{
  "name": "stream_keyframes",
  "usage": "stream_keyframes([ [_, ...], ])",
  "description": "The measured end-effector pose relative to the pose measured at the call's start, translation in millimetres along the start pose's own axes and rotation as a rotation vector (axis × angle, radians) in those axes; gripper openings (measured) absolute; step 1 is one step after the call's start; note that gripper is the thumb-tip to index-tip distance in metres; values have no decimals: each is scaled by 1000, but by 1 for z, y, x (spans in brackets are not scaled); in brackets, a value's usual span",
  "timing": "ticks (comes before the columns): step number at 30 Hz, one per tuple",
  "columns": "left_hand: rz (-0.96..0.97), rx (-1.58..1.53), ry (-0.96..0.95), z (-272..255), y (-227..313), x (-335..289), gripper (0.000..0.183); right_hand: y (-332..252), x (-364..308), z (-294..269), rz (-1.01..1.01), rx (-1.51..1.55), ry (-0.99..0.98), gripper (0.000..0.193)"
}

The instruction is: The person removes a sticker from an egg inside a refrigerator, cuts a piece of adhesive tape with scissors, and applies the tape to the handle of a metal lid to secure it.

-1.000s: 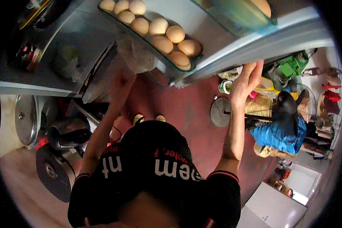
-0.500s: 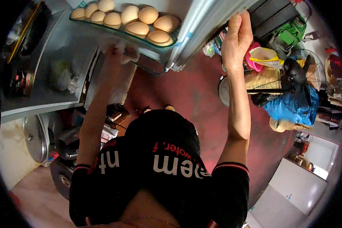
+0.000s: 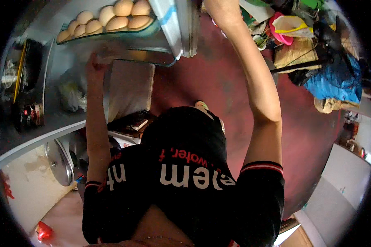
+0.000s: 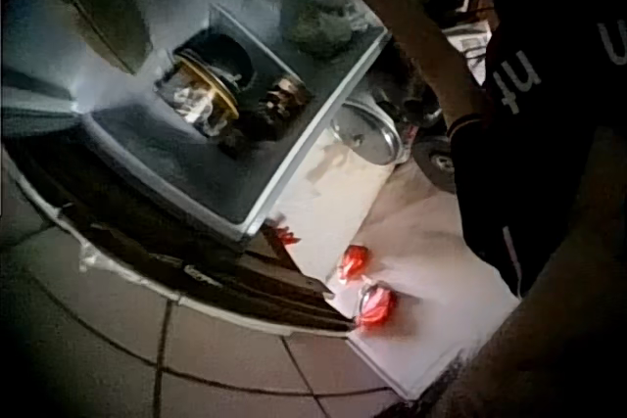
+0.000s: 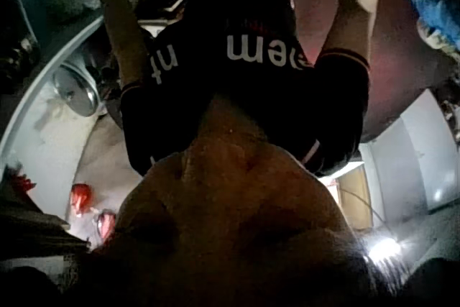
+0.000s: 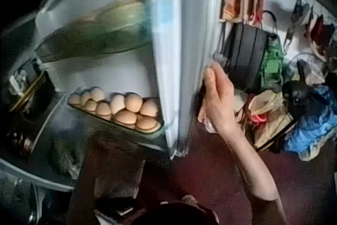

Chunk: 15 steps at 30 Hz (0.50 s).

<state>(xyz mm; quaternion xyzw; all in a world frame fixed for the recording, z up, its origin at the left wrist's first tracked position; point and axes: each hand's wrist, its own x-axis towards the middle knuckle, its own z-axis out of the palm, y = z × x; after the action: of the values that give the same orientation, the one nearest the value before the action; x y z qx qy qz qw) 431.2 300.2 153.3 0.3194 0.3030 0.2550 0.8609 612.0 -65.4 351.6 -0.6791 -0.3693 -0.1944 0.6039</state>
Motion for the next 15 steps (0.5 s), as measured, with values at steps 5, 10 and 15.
stream_keyframes([
  [5, -132, -121, -362, -86, 41, 40, 21, -1, 8, 18, -198, -5, 50, 28],
  [10, 6, 16, 172, 5, 30, 9, 21, 2, 2, 4, -183, -37, 105, 29],
  [15, -37, 32, -73, -56, 24, 38, 21, 8, -17, 10, -151, -82, 118, 28],
])
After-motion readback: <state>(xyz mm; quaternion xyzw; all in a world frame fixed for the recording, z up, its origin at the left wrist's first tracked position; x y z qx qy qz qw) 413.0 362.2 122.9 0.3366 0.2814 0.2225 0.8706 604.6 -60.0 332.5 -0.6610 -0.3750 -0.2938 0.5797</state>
